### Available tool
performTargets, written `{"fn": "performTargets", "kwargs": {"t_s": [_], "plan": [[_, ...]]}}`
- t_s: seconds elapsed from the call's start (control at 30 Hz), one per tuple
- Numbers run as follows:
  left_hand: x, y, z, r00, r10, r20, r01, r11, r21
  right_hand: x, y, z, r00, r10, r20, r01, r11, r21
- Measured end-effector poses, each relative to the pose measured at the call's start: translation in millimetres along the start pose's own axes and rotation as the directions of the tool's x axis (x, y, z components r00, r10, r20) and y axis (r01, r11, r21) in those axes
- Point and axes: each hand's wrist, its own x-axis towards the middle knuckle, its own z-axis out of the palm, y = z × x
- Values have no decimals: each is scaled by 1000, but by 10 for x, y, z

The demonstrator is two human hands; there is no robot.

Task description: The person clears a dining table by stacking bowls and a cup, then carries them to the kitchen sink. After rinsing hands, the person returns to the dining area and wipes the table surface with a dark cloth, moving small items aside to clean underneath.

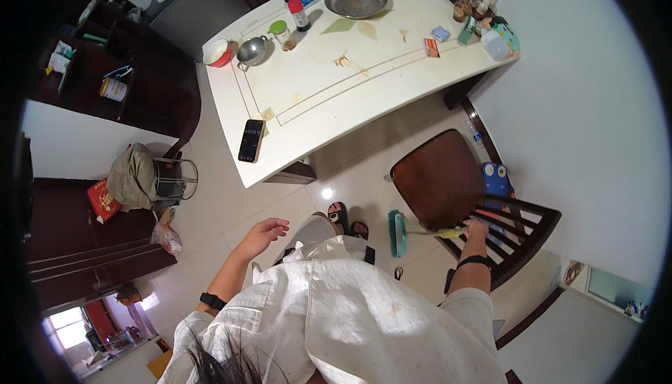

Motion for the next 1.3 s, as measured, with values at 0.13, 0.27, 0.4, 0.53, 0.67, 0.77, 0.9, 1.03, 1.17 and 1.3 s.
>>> {"fn": "performTargets", "kwargs": {"t_s": [0.13,0.27,0.4,0.53,0.67,0.77,0.9,1.03,1.17,1.3], "plan": [[108,84,1,996,-58,69,60,998,-26,-185,-127,-95,994,60,-92,-67,995,-72],[537,294,-340,998,34,44,-30,996,-84,-506,-560,-88,968,51,-246,-138,926,-352],[843,367,-503,993,113,39,-108,989,-104,-784,-804,-73,901,27,-432,-83,990,-111],[1062,406,-603,981,177,80,-169,980,-102,-980,-1151,245,827,-393,-402,311,916,-255],[1443,617,-709,986,118,116,-104,987,-124,-1305,-2180,967,608,-786,-111,794,606,58],[1678,753,-715,980,186,67,-179,979,-102,-1784,-3096,1626,629,-750,206,590,632,503],[1673,698,-695,990,123,72,-112,983,-144,-2551,-3767,2337,585,-658,473,455,750,480],[1574,697,-784,984,92,-150,-111,986,-125,-3085,-4276,3334,469,-586,661,251,806,536],[1514,941,-554,975,25,-222,-100,937,-334,-3040,-4836,4049,510,-474,717,129,867,481],[1442,1141,-319,943,-208,-261,86,907,-412,-2948,-5074,4485,599,-454,659,67,849,524]]}}
